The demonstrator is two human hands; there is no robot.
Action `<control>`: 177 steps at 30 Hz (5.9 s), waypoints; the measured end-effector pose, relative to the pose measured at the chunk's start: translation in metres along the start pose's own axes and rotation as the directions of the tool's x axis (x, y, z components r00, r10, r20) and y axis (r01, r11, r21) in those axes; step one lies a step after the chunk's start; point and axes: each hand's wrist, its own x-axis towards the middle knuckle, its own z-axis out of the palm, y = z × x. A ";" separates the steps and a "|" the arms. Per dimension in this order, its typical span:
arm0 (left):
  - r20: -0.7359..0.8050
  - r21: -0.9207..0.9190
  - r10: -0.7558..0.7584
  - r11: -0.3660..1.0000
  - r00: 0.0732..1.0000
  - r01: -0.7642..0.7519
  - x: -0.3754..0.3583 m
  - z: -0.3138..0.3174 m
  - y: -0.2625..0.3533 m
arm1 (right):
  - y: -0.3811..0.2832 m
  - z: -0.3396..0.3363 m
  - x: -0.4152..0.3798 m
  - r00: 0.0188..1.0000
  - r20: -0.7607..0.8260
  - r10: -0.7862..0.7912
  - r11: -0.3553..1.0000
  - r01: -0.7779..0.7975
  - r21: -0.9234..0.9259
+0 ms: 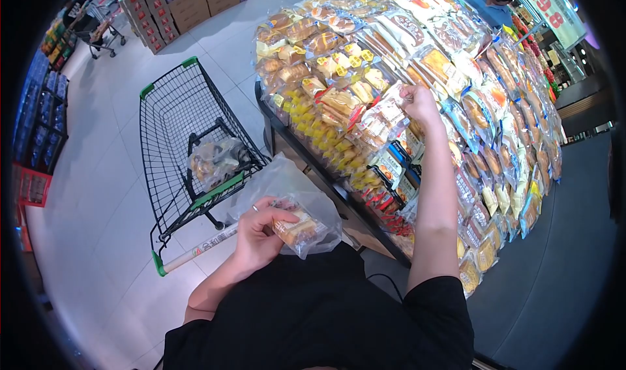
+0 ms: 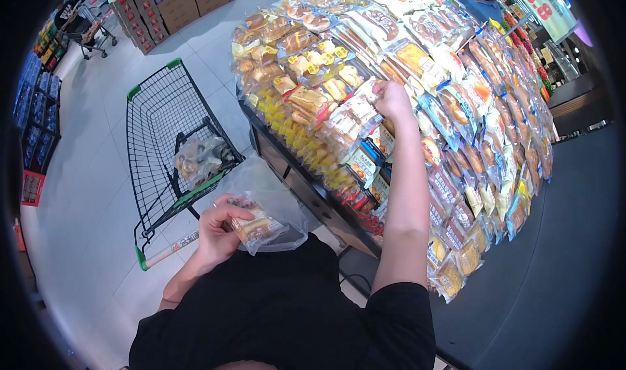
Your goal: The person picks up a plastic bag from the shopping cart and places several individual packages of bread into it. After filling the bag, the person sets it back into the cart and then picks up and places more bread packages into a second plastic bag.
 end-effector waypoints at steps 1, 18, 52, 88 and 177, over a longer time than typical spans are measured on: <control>0.001 -0.001 0.000 1.000 1.000 0.000 0.000 0.000 0.000 | -0.005 -0.003 -0.005 0.997 -0.030 -0.073 0.993 0.069 -0.100; -0.037 0.517 0.557 0.721 0.830 -0.461 0.016 -0.004 0.003 | -0.168 -0.003 -0.186 0.717 0.369 -0.591 0.610 0.098 0.786; -0.240 0.428 0.214 0.899 0.947 -0.094 0.018 0.003 0.001 | -0.204 0.038 -0.238 0.681 -0.262 -0.684 0.681 0.725 0.107; -0.443 0.432 0.030 0.883 0.896 0.184 0.013 -0.054 -0.179 | -0.024 -0.063 -0.003 0.987 -0.149 -0.053 0.929 -0.006 -0.371; 0.071 -0.195 -0.257 0.944 0.964 0.266 0.204 0.145 -0.121 | -0.018 -0.034 0.009 0.621 0.524 -0.583 0.461 0.783 -0.417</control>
